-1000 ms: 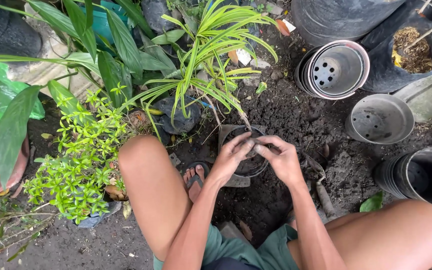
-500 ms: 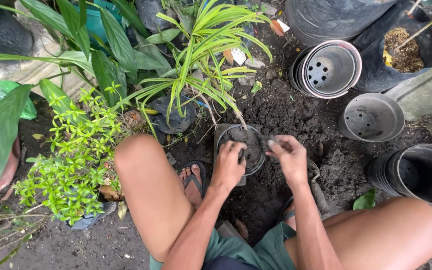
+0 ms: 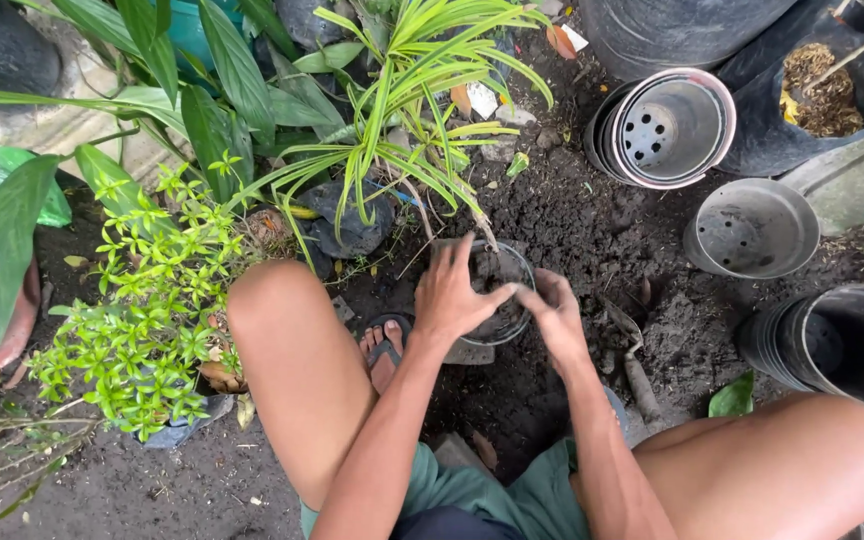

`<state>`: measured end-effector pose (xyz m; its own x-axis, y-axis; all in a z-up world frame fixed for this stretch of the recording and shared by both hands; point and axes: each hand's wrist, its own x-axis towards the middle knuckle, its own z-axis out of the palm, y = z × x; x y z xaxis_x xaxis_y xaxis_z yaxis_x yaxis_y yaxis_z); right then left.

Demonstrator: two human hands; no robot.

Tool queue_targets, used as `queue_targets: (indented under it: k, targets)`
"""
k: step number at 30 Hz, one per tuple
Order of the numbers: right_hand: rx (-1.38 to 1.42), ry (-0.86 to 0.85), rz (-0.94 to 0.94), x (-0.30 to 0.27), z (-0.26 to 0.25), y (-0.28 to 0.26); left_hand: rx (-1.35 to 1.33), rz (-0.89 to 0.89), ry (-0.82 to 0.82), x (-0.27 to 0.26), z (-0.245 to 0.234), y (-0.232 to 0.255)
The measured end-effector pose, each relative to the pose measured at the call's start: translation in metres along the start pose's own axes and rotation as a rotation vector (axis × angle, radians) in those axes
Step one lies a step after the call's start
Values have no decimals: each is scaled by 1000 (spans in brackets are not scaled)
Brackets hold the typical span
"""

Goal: A person is filling a small plastic pot with soil and packing it down by hand in a nursery setting.

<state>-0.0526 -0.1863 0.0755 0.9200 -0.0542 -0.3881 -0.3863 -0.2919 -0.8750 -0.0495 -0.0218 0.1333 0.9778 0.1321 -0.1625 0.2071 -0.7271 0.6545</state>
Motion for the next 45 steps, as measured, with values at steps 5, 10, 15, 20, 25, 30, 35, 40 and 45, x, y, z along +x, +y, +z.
queue_targets:
  k: [5,10,15,20,25,30,35,40,45]
  targets:
    - [59,-120,38,13,18,38,102,-116,-312,24,10,-19]
    - [-161,40,-9,31,22,72,44,-152,-239,23,19,-18]
    - [-221,99,-4,37,22,81,6,-170,-183,23,22,-18]
    - [309,32,176,26,31,74,-72,-235,-336,23,-12,0]
    - [492,87,221,-10,41,3,13,-242,-140,24,23,-10]
    - [474,132,165,-1,46,28,18,-236,-78,30,37,-18]
    - [397,174,142,17,44,58,58,-215,-200,25,32,-21]
    - [454,152,242,36,41,66,15,-243,-188,25,14,-4]
    - [381,160,260,40,43,67,16,-220,-177,29,30,-18]
